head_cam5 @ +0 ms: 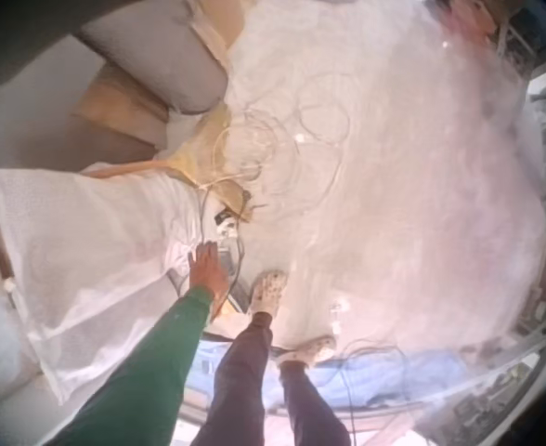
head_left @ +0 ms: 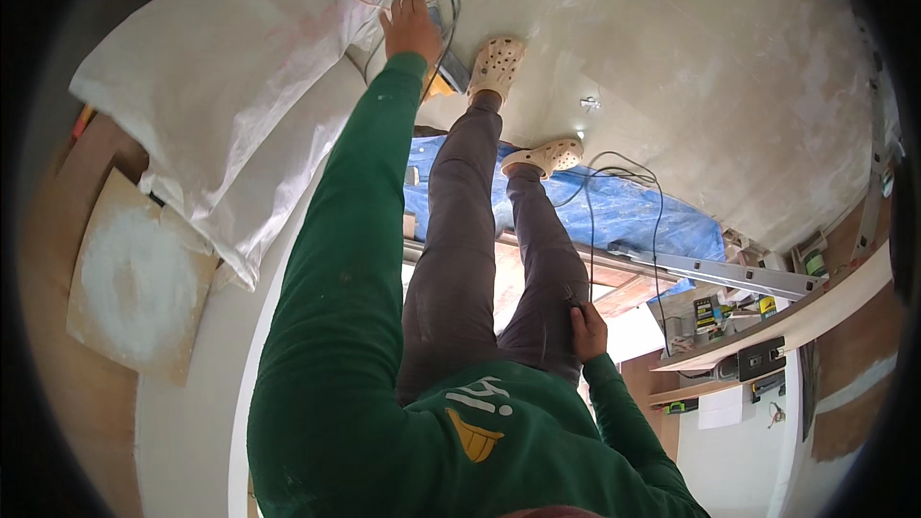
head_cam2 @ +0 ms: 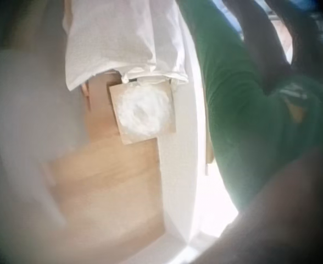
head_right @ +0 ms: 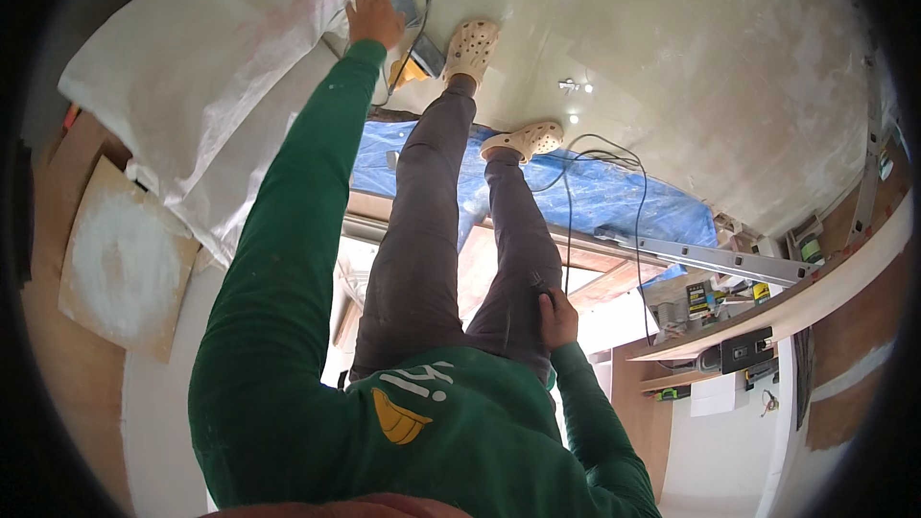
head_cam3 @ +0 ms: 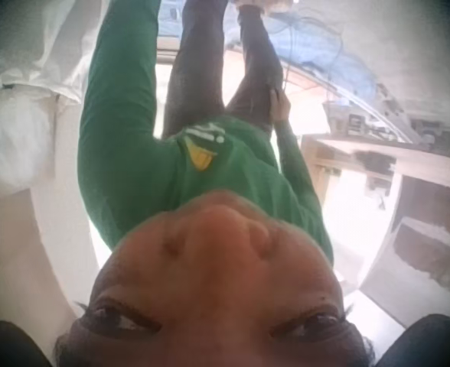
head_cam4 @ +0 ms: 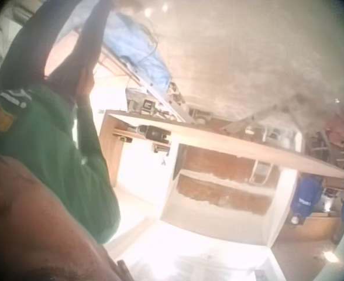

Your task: The person prepares a jigsaw by inserting a blade and adjusting the tool, then cuts a large sheet of plywood along a marked line. The person repositions the sheet and continues cutting to shape the wood.

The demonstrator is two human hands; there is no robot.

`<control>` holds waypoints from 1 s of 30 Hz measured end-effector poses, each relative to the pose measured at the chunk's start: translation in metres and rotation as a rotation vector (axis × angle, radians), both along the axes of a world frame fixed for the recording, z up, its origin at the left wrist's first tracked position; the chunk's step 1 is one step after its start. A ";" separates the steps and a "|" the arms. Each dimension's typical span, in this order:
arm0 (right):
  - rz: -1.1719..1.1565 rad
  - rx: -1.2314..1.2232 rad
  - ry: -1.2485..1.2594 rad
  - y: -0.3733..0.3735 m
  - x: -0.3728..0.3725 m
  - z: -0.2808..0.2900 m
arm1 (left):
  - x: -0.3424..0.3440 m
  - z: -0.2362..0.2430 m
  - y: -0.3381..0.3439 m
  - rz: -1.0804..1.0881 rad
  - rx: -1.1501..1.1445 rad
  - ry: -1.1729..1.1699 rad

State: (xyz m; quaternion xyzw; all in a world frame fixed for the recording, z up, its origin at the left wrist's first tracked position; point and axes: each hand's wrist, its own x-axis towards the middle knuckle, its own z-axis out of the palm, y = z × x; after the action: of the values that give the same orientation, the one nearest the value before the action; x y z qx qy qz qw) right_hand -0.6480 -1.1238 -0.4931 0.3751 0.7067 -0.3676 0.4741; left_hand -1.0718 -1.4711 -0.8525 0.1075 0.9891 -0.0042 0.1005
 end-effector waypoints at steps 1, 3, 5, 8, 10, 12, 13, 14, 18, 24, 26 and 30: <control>-0.046 -0.019 -0.060 0.001 -0.004 -0.001 | -0.014 -0.008 0.001 0.007 -0.115 -0.153; -0.142 -0.042 -0.235 0.003 -0.011 -0.001 | -0.039 -0.022 0.001 -0.017 -0.362 -0.409; -0.086 -0.054 -0.127 0.002 -0.020 -0.001 | -0.054 -0.027 0.000 0.019 -0.290 -0.592; -0.110 -0.055 -0.061 -0.002 -0.048 -0.008 | -0.063 -0.003 0.001 -0.011 0.067 -0.474; -0.142 -0.051 -0.041 -0.002 -0.084 -0.024 | -0.064 0.042 0.001 -0.163 0.237 -0.453; -0.242 -0.046 -0.022 0.003 -0.133 -0.047 | -0.065 0.100 0.004 -0.262 0.443 -0.489; -0.363 -0.073 0.006 0.001 -0.161 -0.061 | -0.061 0.135 0.004 -0.269 0.546 -0.533; -0.660 -0.153 0.084 -0.006 -0.190 -0.077 | -0.055 0.169 0.006 -0.275 0.604 -0.484; -0.964 -0.413 0.315 -0.048 -0.307 -0.132 | -0.039 0.282 0.017 -0.067 0.852 -0.550; -1.088 -0.609 0.335 -0.126 -0.381 -0.133 | -0.013 0.348 0.008 0.410 1.203 -0.671; -1.137 -0.715 0.285 -0.129 -0.374 -0.114 | -0.005 0.352 -0.008 0.430 1.109 -0.621; -0.837 -0.484 0.520 -0.114 -0.365 -0.080 | 0.008 0.351 -0.042 0.327 0.987 -0.768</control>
State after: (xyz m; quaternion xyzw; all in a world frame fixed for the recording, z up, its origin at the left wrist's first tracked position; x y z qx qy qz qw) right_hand -1.0134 -1.2376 -0.5728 0.4011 0.4862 -0.7576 0.1697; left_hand -1.0643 -1.5130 -0.5015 -0.0170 0.7718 0.5053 0.3855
